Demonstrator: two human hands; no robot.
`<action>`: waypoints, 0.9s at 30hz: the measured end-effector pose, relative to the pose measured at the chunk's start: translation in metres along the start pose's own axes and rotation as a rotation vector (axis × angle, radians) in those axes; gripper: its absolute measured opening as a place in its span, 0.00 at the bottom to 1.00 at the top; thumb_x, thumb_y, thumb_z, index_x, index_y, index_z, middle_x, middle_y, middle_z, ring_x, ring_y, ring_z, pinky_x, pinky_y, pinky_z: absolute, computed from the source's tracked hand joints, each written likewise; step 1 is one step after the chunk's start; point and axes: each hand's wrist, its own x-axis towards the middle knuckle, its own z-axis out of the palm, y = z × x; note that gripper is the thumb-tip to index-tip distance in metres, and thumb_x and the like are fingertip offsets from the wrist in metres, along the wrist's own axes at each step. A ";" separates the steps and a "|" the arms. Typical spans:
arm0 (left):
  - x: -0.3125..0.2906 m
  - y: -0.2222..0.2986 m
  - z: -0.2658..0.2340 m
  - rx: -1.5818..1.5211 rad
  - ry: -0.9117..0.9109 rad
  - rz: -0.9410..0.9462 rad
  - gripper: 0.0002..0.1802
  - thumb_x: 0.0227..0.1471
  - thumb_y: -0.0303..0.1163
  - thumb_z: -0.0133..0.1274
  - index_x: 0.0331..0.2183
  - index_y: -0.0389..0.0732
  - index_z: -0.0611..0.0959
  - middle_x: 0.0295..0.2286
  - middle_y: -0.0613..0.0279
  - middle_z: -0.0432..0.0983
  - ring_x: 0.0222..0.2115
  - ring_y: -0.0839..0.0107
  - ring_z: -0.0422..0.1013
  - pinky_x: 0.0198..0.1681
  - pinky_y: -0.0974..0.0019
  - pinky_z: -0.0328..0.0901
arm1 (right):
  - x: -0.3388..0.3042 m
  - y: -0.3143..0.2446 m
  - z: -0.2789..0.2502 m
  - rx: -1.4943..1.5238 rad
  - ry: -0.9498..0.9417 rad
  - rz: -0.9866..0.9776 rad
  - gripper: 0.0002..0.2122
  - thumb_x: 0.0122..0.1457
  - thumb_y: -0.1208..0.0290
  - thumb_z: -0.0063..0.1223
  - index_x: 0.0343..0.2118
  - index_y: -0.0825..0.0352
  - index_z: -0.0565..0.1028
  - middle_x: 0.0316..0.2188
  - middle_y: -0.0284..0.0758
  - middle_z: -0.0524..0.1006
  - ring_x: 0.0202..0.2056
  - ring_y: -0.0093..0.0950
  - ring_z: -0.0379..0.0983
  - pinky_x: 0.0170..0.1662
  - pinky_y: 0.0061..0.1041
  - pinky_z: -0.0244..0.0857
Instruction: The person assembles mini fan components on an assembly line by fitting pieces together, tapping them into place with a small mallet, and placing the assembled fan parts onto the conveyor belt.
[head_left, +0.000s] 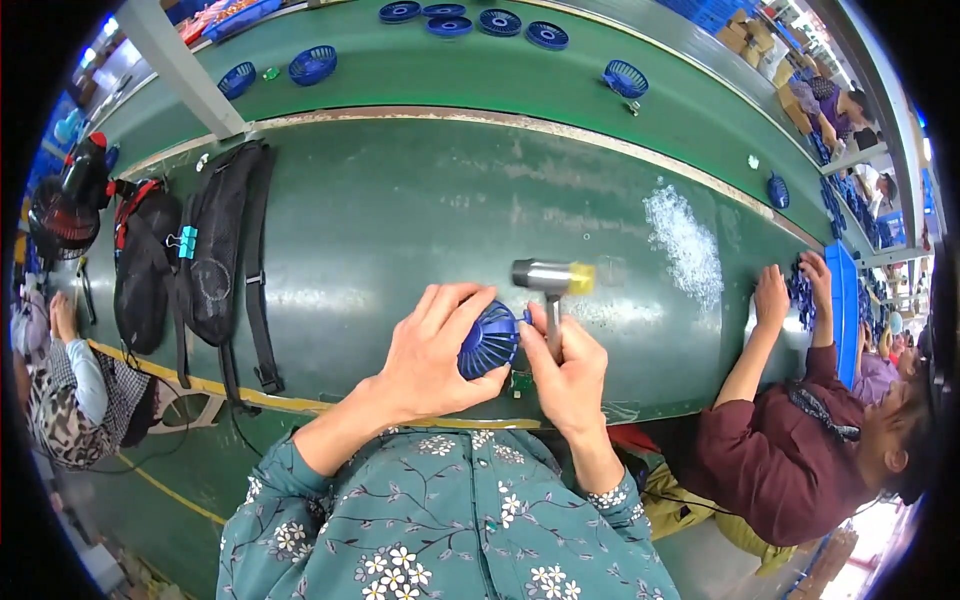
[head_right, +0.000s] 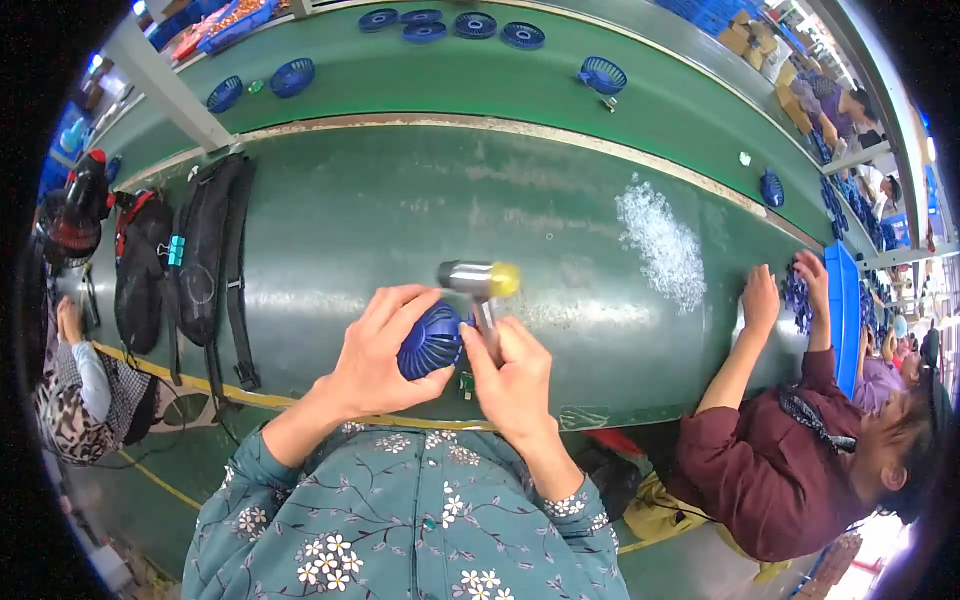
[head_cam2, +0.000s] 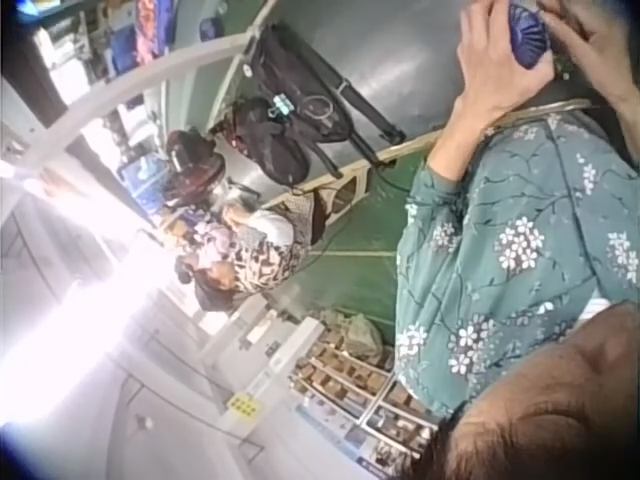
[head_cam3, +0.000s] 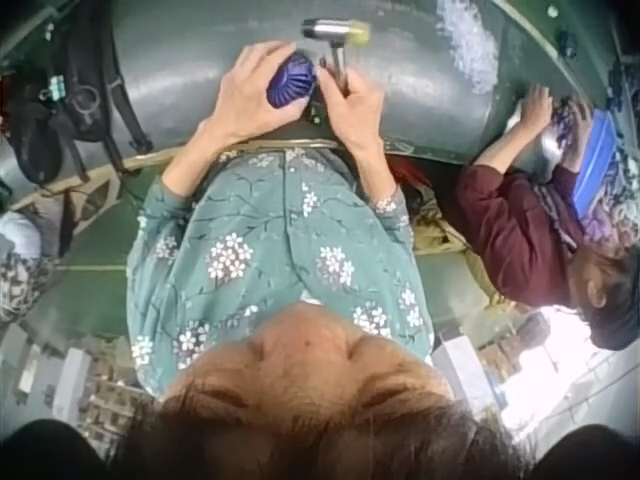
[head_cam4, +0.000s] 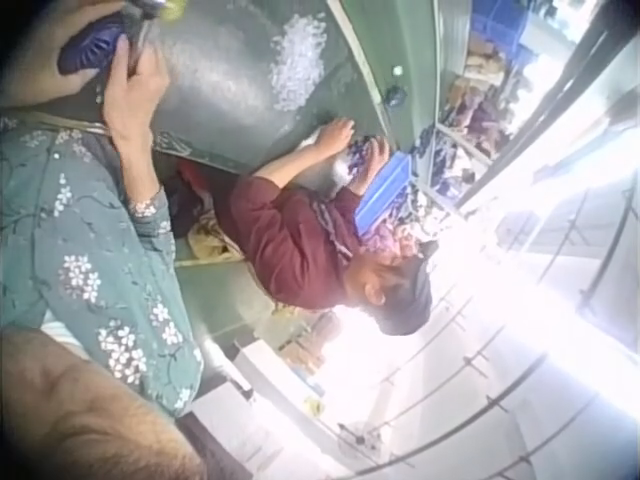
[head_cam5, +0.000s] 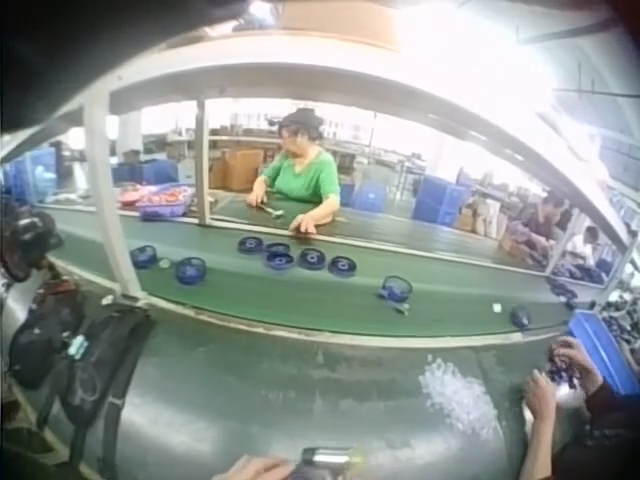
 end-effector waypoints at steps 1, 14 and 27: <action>0.000 0.000 0.000 0.022 0.012 0.009 0.41 0.33 0.35 0.65 0.52 0.34 0.71 0.46 0.49 0.69 0.43 0.52 0.69 0.44 0.54 0.69 | 0.000 0.001 0.000 -0.001 0.002 0.001 0.08 0.57 0.75 0.59 0.37 0.74 0.79 0.21 0.26 0.71 0.21 0.16 0.61 0.23 0.19 0.56; -0.001 -0.004 -0.003 0.081 0.125 0.160 0.43 0.29 0.33 0.66 0.52 0.36 0.70 0.47 0.48 0.67 0.42 0.49 0.69 0.41 0.53 0.69 | 0.005 -0.012 0.004 0.665 -0.012 0.487 0.09 0.57 0.80 0.58 0.40 0.76 0.76 0.24 0.38 0.78 0.11 0.12 0.58 0.12 0.15 0.48; 0.093 -0.012 -0.039 -0.061 -0.394 -0.145 0.30 0.41 0.44 0.66 0.41 0.38 0.74 0.37 0.52 0.71 0.42 0.55 0.70 0.44 0.57 0.66 | 0.024 0.001 -0.012 0.209 0.285 0.202 0.08 0.58 0.75 0.60 0.39 0.70 0.79 0.21 0.23 0.71 0.19 0.10 0.59 0.20 0.13 0.52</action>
